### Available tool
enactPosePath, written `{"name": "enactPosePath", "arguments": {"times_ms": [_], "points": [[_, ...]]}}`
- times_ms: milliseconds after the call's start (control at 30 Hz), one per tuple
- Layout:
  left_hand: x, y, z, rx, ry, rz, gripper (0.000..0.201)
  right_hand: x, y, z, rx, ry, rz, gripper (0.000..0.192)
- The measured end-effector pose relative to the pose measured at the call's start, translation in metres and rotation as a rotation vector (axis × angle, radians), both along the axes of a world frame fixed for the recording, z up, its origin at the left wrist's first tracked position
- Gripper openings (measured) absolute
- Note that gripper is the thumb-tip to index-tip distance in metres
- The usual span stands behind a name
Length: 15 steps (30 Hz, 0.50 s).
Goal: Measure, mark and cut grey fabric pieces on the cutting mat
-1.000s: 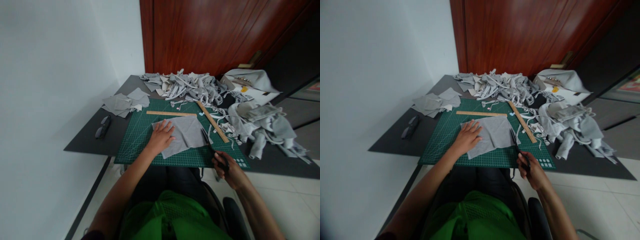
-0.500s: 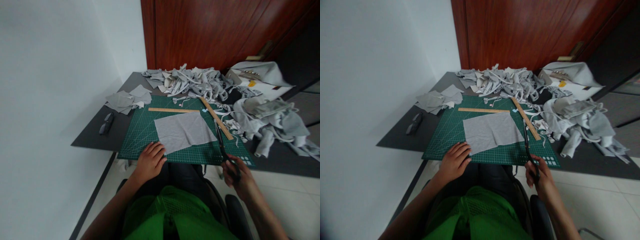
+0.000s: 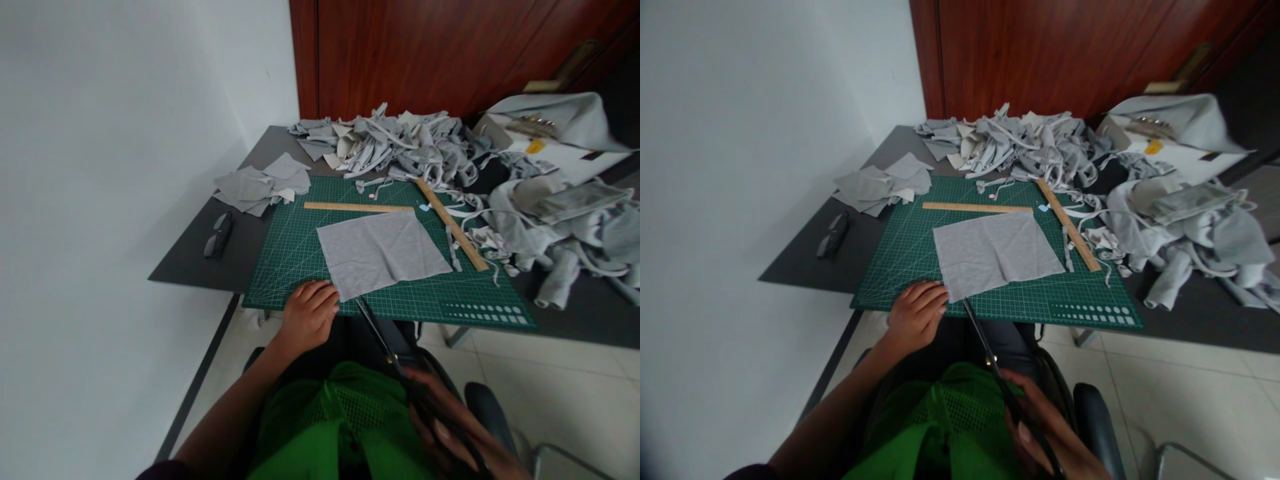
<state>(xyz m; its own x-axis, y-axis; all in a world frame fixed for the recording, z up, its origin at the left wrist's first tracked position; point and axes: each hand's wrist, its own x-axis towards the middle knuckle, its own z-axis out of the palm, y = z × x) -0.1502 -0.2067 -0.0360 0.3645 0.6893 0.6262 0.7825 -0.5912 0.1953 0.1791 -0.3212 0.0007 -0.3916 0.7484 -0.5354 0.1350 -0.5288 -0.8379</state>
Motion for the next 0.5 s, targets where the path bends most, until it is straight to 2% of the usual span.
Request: {"name": "enactPosePath", "arguments": {"times_ms": [167,300,433,500], "points": [[0.001,0.0,0.0,0.002,0.003,0.011,0.024,-0.027,-0.007,0.012,-0.115,0.046,-0.15,0.067],[0.001,0.001,-0.002,0.032,0.003,-0.001,0.023,-0.045,-0.01,0.024,-0.225,0.108,-0.204,0.067],[0.0,0.002,-0.005,0.035,0.022,-0.013,0.023,-0.051,-0.002,0.032,-0.217,0.055,-0.196,0.07],[0.0,0.001,-0.005,0.039,0.027,-0.008,0.023,-0.053,0.002,0.03,-0.152,0.023,-0.147,0.068]]}}
